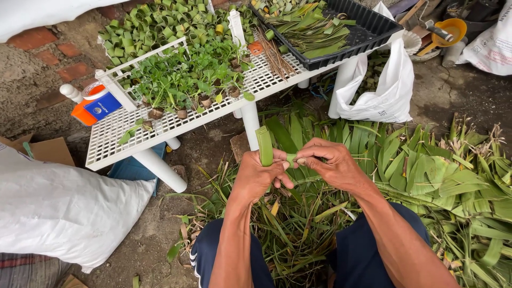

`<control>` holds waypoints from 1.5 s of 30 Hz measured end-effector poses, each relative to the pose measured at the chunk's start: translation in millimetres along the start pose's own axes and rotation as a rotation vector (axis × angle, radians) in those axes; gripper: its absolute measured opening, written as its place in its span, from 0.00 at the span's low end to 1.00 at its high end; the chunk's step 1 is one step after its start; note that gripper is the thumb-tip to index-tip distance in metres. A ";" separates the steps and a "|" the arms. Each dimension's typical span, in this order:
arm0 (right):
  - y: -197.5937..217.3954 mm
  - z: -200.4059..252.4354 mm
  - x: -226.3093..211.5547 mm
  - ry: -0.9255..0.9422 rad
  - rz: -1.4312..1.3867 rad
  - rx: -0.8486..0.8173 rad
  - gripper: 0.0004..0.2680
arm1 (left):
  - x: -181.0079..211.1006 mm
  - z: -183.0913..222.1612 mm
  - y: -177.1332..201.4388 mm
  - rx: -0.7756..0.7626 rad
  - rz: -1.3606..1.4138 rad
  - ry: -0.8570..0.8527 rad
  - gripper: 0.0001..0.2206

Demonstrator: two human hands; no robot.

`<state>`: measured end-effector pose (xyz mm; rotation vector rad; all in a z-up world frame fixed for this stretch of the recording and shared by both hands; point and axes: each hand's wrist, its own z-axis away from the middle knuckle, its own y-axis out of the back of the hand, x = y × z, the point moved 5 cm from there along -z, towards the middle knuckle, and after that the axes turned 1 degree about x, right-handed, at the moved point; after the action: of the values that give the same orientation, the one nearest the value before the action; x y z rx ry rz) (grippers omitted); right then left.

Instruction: Weaving and folding green leaves into small containers or strips

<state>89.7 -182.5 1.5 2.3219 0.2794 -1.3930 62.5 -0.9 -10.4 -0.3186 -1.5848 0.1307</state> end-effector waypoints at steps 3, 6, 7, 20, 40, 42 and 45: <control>-0.6 1.0 0.6 -0.003 0.012 -0.002 0.08 | 1.2 1.3 0.0 0.001 -0.016 -0.001 0.08; -1.3 2.3 2.0 -0.002 0.022 -0.002 0.08 | 1.0 2.4 1.7 0.006 -0.029 -0.003 0.08; -1.6 3.1 2.6 -0.002 0.017 -0.002 0.08 | 0.1 3.0 2.6 0.005 -0.027 -0.004 0.08; -11.0 4.7 -5.8 -0.058 -0.020 0.064 0.08 | -3.7 4.5 4.9 0.045 -0.035 -0.012 0.08; -18.0 -0.5 -9.9 -0.116 0.168 0.283 0.03 | 48.9 20.7 -52.7 0.323 -1.412 -0.635 0.06; -18.3 -3.3 -13.5 -0.131 0.165 0.304 0.04 | 39.9 14.6 -39.0 0.342 -1.188 -0.540 0.05; -19.0 -5.3 -32.5 -0.080 0.166 0.329 0.06 | 16.0 6.3 -12.1 0.380 -0.573 -0.269 0.04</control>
<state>71.3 -161.8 27.5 2.4689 -0.1773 -1.5374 54.6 -7.2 8.0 0.4673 -1.8142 0.0276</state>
